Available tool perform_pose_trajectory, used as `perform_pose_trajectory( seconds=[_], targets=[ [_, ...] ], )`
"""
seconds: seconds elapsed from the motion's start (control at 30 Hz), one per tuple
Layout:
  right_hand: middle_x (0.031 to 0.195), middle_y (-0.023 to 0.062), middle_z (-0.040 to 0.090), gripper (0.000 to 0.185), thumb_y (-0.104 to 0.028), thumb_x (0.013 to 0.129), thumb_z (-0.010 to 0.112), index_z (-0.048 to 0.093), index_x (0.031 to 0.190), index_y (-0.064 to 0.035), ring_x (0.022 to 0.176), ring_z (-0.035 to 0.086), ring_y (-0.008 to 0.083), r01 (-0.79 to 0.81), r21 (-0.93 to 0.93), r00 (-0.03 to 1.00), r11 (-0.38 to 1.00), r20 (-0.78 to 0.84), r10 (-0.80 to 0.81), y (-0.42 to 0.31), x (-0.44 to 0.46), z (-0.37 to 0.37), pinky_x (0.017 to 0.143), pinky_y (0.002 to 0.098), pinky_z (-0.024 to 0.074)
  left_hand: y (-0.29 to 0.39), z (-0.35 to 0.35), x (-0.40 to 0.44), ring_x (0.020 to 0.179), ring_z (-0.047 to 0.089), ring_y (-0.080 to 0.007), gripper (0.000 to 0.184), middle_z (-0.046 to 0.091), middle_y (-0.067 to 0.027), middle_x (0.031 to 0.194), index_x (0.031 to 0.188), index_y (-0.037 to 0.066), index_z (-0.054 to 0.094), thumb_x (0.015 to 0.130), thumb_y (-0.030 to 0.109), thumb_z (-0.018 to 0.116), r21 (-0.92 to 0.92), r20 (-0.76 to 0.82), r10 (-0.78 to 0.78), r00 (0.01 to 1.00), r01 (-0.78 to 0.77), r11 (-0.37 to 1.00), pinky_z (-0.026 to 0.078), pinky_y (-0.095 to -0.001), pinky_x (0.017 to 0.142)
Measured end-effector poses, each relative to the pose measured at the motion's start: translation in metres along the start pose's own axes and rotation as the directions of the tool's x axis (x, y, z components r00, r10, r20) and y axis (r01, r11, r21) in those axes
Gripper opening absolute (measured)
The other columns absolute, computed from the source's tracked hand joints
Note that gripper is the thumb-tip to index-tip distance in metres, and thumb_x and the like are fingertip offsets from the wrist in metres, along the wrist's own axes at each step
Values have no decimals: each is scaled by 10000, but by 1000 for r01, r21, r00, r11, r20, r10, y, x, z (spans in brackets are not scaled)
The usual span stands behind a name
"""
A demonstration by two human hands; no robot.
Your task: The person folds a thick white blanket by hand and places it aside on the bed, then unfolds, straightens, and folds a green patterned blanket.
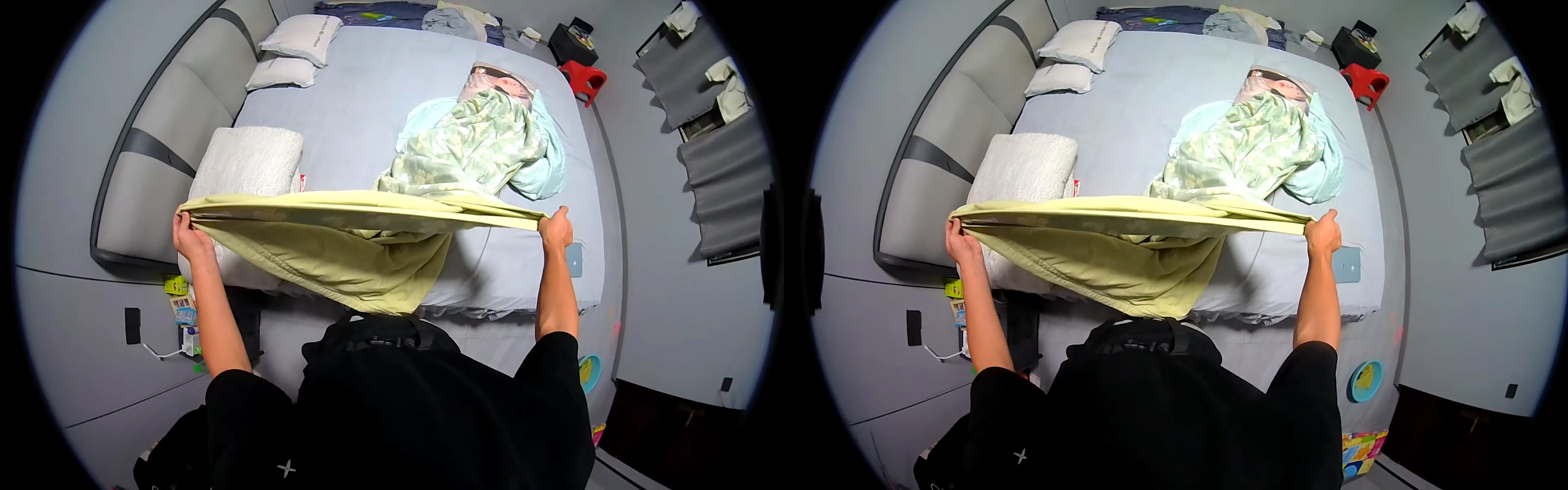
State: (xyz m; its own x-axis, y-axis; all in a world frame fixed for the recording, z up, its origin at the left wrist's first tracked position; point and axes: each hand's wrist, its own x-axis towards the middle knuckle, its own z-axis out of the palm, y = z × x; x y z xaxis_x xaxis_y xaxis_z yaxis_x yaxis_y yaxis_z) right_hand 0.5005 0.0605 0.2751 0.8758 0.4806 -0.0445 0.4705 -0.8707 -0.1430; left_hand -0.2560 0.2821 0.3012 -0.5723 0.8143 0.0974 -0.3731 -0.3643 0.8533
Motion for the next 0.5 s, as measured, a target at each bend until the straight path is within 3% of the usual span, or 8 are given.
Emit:
perform_pose_trajectory(
  seconds=[0.1,0.2,0.3,0.33,0.4,0.43,0.47,0.5],
  targets=[
    [1043,220,672,515,-209,803,616,478,1272,-47,992,655,379,-48,-56,998,997,43,51,14,-5,13,825,490,517,-6,-6,20,1005,606,-228,217,622,-139,1088,1147,-54,582,953,-3,500,12,29,-23,999,22,1000,493,-338,901],
    [972,215,690,341,-166,818,599,570,1128,-28,920,670,394,37,-76,999,996,22,-36,21,-16,25,784,471,526,-12,-13,27,1013,602,-227,220,615,-140,1103,1158,-45,571,959,6,492,52,18,-60,998,58,997,489,-347,912],
    [887,182,699,206,-132,826,573,647,981,-18,826,688,332,262,191,965,946,-56,-256,41,-1,79,732,432,527,-25,-23,17,1015,591,-222,189,609,-118,1083,1123,-20,574,961,14,483,-12,90,-203,975,205,979,485,-350,916],
    [846,159,689,178,-119,830,564,653,942,-12,782,672,301,193,401,976,896,11,-216,38,2,92,716,418,522,-28,-27,13,1017,589,-220,182,607,-112,1078,1114,-15,575,961,16,483,-33,132,-256,958,263,964,483,-349,919],
    [765,113,669,151,-93,837,547,664,864,-2,693,642,238,-6,734,969,679,171,-176,31,11,109,685,391,514,-30,-35,8,1032,579,-223,182,598,-103,1073,1121,11,569,963,33,483,-68,143,-278,950,289,955,472,-364,946],
    [744,67,620,134,-81,863,530,643,870,-9,671,574,178,-240,886,885,398,368,-286,27,11,100,669,365,498,-31,-41,8,1038,577,-227,189,596,-104,1075,1132,17,565,965,39,480,-74,133,-277,952,288,955,470,-371,954],
    [782,82,625,133,-126,910,519,613,880,-36,713,590,210,-345,934,841,93,352,-412,24,15,87,697,408,508,-30,-48,7,1043,575,-230,196,594,-106,1078,1143,24,560,967,45,478,-83,124,-272,954,284,955,468,-379,962],
    [826,109,634,161,-159,930,496,601,900,-41,768,606,243,-416,879,881,-232,326,-343,33,17,73,737,436,513,-29,-59,11,1043,579,-252,212,594,-111,1098,1170,39,545,973,63,468,-92,88,-278,957,285,954,474,-416,967]
  ],
)
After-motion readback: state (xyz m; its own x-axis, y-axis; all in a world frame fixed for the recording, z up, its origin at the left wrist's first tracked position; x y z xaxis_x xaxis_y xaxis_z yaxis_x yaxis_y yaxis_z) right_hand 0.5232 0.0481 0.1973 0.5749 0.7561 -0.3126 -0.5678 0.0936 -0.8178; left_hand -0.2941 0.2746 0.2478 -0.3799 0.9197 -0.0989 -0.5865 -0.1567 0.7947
